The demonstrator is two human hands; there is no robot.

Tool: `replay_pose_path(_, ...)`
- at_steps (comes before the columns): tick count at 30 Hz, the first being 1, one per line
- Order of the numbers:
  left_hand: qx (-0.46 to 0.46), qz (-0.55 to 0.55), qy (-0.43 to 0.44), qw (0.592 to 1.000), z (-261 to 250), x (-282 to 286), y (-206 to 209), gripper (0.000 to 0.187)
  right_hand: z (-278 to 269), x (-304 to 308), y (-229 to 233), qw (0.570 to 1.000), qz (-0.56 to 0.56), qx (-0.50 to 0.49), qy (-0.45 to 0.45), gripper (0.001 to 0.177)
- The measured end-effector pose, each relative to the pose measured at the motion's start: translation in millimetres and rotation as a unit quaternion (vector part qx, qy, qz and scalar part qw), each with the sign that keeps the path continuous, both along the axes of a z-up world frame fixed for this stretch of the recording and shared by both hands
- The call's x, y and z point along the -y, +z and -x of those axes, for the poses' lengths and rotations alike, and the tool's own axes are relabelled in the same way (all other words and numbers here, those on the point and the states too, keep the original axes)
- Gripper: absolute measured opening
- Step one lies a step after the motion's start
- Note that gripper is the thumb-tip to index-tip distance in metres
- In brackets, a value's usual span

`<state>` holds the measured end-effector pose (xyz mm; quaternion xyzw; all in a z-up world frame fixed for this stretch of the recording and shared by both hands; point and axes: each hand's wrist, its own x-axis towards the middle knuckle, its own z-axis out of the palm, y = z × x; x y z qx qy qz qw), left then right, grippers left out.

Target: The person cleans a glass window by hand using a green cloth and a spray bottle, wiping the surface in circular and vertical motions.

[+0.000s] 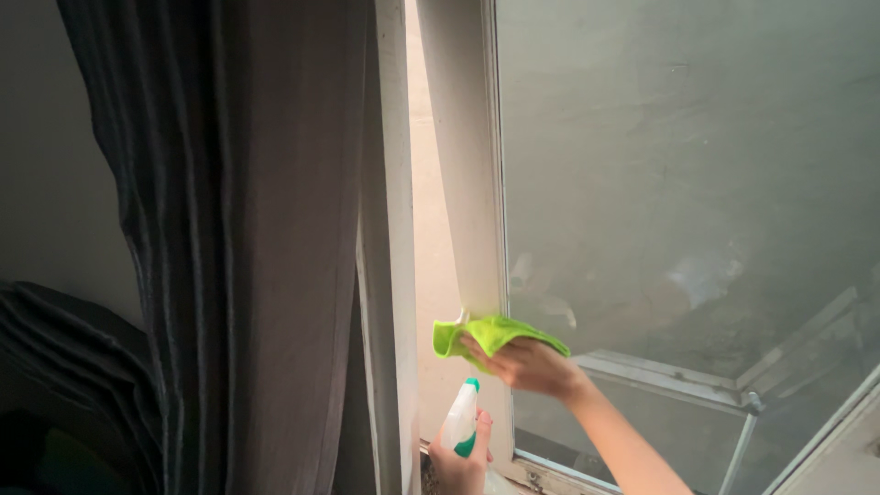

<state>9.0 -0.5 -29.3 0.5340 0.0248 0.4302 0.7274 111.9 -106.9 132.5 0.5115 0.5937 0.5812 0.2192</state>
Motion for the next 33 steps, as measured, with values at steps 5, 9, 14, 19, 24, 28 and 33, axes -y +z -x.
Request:
replay_pose_path(5,0.004,0.024,0.014,1.000,-7.0,-10.4,-7.0,0.014,-1.9,-12.3,48.1,0.997,-0.048,0.067,0.016,0.050)
replay_pose_path(9,-0.005,0.026,0.020,0.999,-11.3,-13.4,-11.7,0.012,21.4,-7.8,66.2,0.995,-0.094,0.032,0.005,0.046)
replay_pose_path(14,-0.037,0.021,0.011,0.999,-8.5,-11.7,-13.4,0.012,18.6,-16.0,30.7,0.997,-0.062,-0.034,0.010,0.058)
replay_pose_path(19,-0.009,0.002,0.016,1.000,-11.4,-5.8,-18.2,0.014,11.2,-6.4,-13.1,0.999,-0.008,-0.027,-0.040,0.063)
replay_pose_path(24,-0.004,0.015,0.010,1.000,-7.2,-7.7,-13.4,0.015,8.3,-0.6,10.3,0.997,0.070,0.022,-0.003,0.063)
replay_pose_path(28,-0.018,0.025,0.024,0.999,-2.4,-8.4,-9.3,0.015,28.2,-0.6,56.6,0.971,0.107,0.192,-0.095,0.068)
replay_pose_path(33,-0.027,0.012,0.032,0.999,-3.1,-9.9,-13.5,0.014,21.8,-0.3,98.0,0.972,0.022,0.211,-0.097,0.057)
